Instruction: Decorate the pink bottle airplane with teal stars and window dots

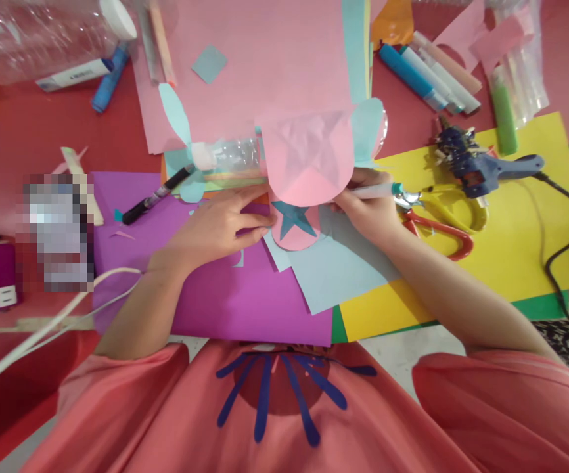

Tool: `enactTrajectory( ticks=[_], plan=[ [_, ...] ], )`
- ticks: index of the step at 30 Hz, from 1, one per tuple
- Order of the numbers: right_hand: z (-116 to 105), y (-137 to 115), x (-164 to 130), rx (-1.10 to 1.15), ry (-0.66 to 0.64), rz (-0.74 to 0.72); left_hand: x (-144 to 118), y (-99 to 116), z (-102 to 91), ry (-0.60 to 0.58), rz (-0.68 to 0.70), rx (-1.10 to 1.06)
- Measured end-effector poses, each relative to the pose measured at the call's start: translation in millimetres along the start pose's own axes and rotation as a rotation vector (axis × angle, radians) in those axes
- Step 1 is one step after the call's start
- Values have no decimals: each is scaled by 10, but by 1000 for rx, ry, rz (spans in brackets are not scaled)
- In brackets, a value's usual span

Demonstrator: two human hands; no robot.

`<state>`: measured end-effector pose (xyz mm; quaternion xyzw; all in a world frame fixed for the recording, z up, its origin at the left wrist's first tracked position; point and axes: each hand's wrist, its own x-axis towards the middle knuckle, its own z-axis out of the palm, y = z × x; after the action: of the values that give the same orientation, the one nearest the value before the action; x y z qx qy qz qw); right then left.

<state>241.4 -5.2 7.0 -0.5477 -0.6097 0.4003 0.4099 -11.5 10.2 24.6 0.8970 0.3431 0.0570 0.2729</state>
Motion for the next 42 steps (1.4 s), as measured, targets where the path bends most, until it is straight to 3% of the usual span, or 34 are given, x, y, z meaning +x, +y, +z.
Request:
enactTrajectory(
  ticks=[11, 18, 29, 36, 42],
  plan=[
    [-18, -25, 6, -57, -53, -42, -1, 3, 3, -5, -22, -15],
    [-8, 4, -14, -65, 51, -9, -4, 0, 5, -10, -51, -5],
    [-20, -55, 11, -64, -40, -13, -6, 8, 10, 2, -39, -24],
    [-3, -5, -12, -21, 78, -2, -16, -1, 13, 15, -23, -14],
    [-7, -53, -2, -36, 16, -31, -8, 7, 2, 2, -25, 9]
  ],
)
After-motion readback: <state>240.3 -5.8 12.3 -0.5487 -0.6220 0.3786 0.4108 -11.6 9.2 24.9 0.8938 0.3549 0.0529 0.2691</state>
